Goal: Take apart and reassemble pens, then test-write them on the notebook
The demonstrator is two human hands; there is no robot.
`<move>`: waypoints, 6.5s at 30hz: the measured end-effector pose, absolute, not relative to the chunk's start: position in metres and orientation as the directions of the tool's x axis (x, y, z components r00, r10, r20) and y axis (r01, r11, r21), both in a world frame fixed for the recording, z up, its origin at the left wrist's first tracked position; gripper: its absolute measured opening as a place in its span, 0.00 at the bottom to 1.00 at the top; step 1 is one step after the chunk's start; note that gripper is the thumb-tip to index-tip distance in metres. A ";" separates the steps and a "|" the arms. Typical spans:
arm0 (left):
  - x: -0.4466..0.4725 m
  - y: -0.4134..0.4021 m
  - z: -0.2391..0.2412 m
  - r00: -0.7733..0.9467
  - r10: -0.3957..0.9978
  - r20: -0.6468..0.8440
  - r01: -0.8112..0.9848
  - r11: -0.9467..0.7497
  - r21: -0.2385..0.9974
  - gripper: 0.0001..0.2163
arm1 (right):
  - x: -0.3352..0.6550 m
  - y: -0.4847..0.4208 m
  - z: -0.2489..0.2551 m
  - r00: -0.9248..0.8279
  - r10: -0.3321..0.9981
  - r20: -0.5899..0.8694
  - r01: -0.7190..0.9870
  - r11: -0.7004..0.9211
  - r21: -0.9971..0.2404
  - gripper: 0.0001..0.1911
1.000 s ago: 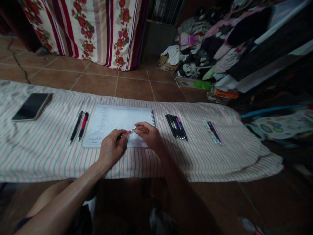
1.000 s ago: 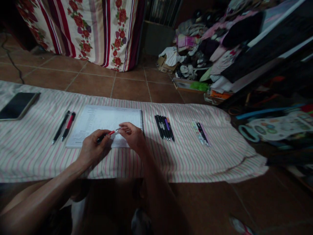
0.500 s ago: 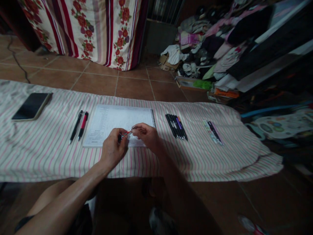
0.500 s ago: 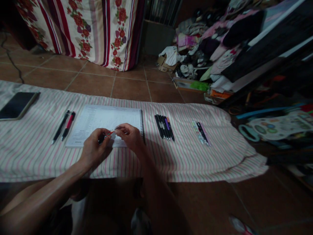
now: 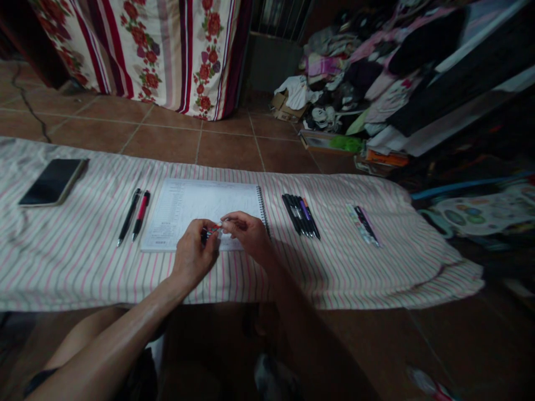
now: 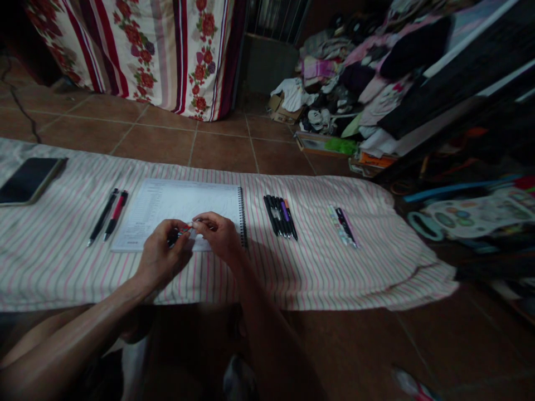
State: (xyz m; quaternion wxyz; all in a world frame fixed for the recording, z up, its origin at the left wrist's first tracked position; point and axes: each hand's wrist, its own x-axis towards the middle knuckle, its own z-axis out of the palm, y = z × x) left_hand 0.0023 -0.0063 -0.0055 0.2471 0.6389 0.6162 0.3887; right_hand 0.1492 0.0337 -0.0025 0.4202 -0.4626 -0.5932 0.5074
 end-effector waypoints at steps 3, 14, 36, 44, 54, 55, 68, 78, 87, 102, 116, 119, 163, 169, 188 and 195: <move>0.002 -0.007 -0.005 -0.066 0.980 0.189 0.579 -0.116 0.807 0.06 | 0.149 0.033 -0.002 -0.232 0.972 0.031 0.119 0.060 -0.991 0.09; 0.001 -0.005 -0.001 -0.092 0.977 0.192 0.550 -0.111 0.828 0.05 | 0.146 0.034 -0.005 -0.212 0.977 0.009 0.039 0.018 -0.999 0.14; 0.001 -0.004 -0.004 -0.072 0.981 0.178 0.560 -0.108 0.821 0.05 | 0.145 0.034 -0.003 -0.183 0.983 -0.008 0.074 0.005 -0.997 0.10; 0.000 -0.004 -0.003 -0.077 0.981 0.179 0.575 -0.103 0.812 0.06 | 0.146 0.033 -0.002 -0.199 0.980 -0.007 0.077 0.008 -0.997 0.11; 0.000 -0.004 -0.001 -0.075 0.984 0.160 0.563 -0.090 0.822 0.08 | 0.147 0.035 -0.003 -0.189 0.982 0.008 0.051 0.018 -0.999 0.11; 0.000 -0.004 -0.001 -0.075 0.983 0.165 0.564 -0.095 0.820 0.08 | 0.147 0.035 -0.003 -0.187 0.982 0.008 0.055 0.019 -0.998 0.11; 0.000 -0.004 -0.003 -0.062 0.979 0.192 0.582 -0.121 0.804 0.06 | 0.147 0.034 -0.004 -0.183 0.983 0.008 0.073 0.022 -0.997 0.09; -0.005 -0.002 -0.001 -0.103 0.989 0.104 0.522 -0.035 0.853 0.09 | 0.166 0.041 -0.001 -0.016 0.997 0.079 0.245 0.081 -0.966 0.11; -0.005 0.000 -0.001 -0.144 0.988 0.056 0.482 0.021 0.876 0.10 | 0.210 0.047 -0.004 0.127 0.925 0.358 0.603 0.215 -0.768 0.09; -0.003 -0.001 -0.001 -0.150 0.987 0.056 0.475 0.022 0.880 0.10 | 0.200 0.039 -0.018 -0.159 0.946 0.283 0.830 0.283 -0.480 0.09; -0.005 -0.002 -0.001 -0.135 0.990 0.045 0.364 0.007 0.931 0.10 | 0.187 0.041 -0.008 0.059 0.991 0.120 0.368 0.090 -0.926 0.11; -0.003 -0.003 -0.001 -0.126 0.992 0.006 0.286 0.030 0.958 0.10 | 0.182 0.041 -0.006 0.040 0.999 0.014 0.144 0.008 -0.990 0.17; 0.005 -0.007 0.018 0.066 0.978 -0.200 -0.199 0.209 0.957 0.11 | 0.152 0.037 0.009 -0.120 0.961 -0.248 -0.384 -0.275 -0.881 0.11; 0.006 -0.006 0.016 0.079 0.976 -0.205 -0.219 0.218 0.951 0.12 | 0.154 0.035 0.013 -0.113 0.960 -0.257 -0.410 -0.281 -0.868 0.14; 0.007 -0.005 0.012 0.092 0.978 -0.187 -0.187 0.202 0.962 0.10 | 0.155 0.034 0.012 -0.152 0.968 -0.201 -0.307 -0.239 -0.921 0.14; 0.006 -0.005 0.003 0.119 0.979 -0.169 -0.200 0.190 0.961 0.10 | 0.156 0.035 0.012 -0.132 0.969 -0.209 -0.306 -0.241 -0.921 0.15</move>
